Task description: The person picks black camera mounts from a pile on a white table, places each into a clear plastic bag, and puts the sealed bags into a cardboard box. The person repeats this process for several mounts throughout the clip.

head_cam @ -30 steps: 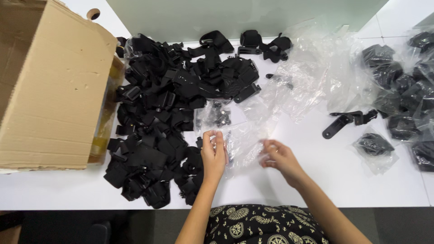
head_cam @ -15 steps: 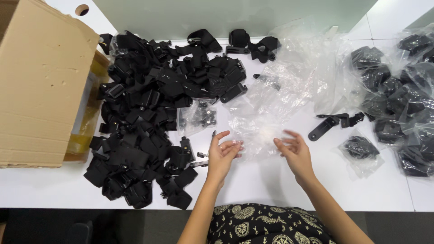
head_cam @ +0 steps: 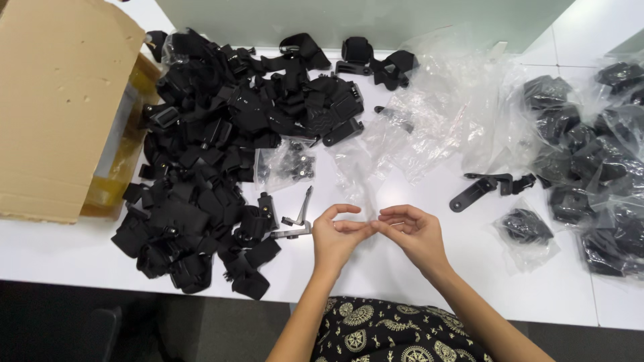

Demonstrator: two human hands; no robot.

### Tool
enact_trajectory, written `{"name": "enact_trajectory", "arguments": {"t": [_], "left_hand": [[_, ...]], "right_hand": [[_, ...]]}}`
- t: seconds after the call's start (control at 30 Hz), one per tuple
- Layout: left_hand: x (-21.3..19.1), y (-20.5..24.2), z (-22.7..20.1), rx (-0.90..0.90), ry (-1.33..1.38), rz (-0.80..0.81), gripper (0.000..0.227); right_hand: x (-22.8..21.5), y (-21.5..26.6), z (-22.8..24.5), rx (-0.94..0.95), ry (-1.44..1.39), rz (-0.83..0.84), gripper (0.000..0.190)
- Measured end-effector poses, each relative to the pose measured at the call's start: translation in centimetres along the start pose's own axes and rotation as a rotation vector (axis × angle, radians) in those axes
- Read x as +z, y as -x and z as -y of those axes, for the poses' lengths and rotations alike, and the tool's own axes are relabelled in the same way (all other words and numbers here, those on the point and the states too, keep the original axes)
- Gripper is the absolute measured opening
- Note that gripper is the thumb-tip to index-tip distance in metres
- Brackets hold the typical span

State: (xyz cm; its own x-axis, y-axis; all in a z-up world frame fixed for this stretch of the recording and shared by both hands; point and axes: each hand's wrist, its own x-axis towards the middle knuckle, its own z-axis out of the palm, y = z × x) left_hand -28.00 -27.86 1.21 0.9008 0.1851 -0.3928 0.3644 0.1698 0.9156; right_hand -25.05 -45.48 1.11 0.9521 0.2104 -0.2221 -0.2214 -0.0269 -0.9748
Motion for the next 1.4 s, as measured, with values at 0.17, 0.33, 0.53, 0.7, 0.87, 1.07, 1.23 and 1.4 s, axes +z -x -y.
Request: {"name": "enact_trajectory", "arguments": {"t": [0.17, 0.33, 0.53, 0.7, 0.87, 1.07, 1.23, 1.4], "left_hand": [[0.6, 0.7, 0.1, 0.047, -0.083, -0.019, 0.030], [1.0, 0.7, 0.8, 0.134, -0.111, 0.056, 0.017], [0.8, 0.4, 1.6, 0.036, -0.047, 0.200, 0.018], [1.3, 0.9, 1.8, 0.031, -0.078, 0.062, 0.017], [2.8, 2.2, 2.1, 0.219, -0.357, -0.102, 0.016], [0.9, 1.1, 1.1, 0.411, -0.590, -0.330, 0.017], [-0.7, 0.9, 0.5, 0.399, -0.492, -0.185, 0.016], [0.8, 1.4, 0.7, 0.303, -0.403, -0.122, 0.019]], "right_hand": [[0.5, 0.6, 0.8, 0.014, 0.056, 0.019, 0.032], [0.2, 1.1, 0.6, 0.011, 0.078, -0.034, 0.021], [-1.0, 1.0, -0.9, 0.101, 0.032, -0.040, 0.021], [-0.6, 0.2, -1.6, 0.130, 0.158, -0.001, 0.019], [-0.3, -0.1, -1.6, 0.110, 0.402, 0.004, 0.020], [-1.4, 0.2, -0.1, -0.005, 0.845, -0.043, 0.023], [-1.4, 0.5, 0.5, 0.060, 0.689, -0.075, 0.020], [-0.4, 0.5, 0.3, -0.080, 0.525, -0.057, 0.022]]}}
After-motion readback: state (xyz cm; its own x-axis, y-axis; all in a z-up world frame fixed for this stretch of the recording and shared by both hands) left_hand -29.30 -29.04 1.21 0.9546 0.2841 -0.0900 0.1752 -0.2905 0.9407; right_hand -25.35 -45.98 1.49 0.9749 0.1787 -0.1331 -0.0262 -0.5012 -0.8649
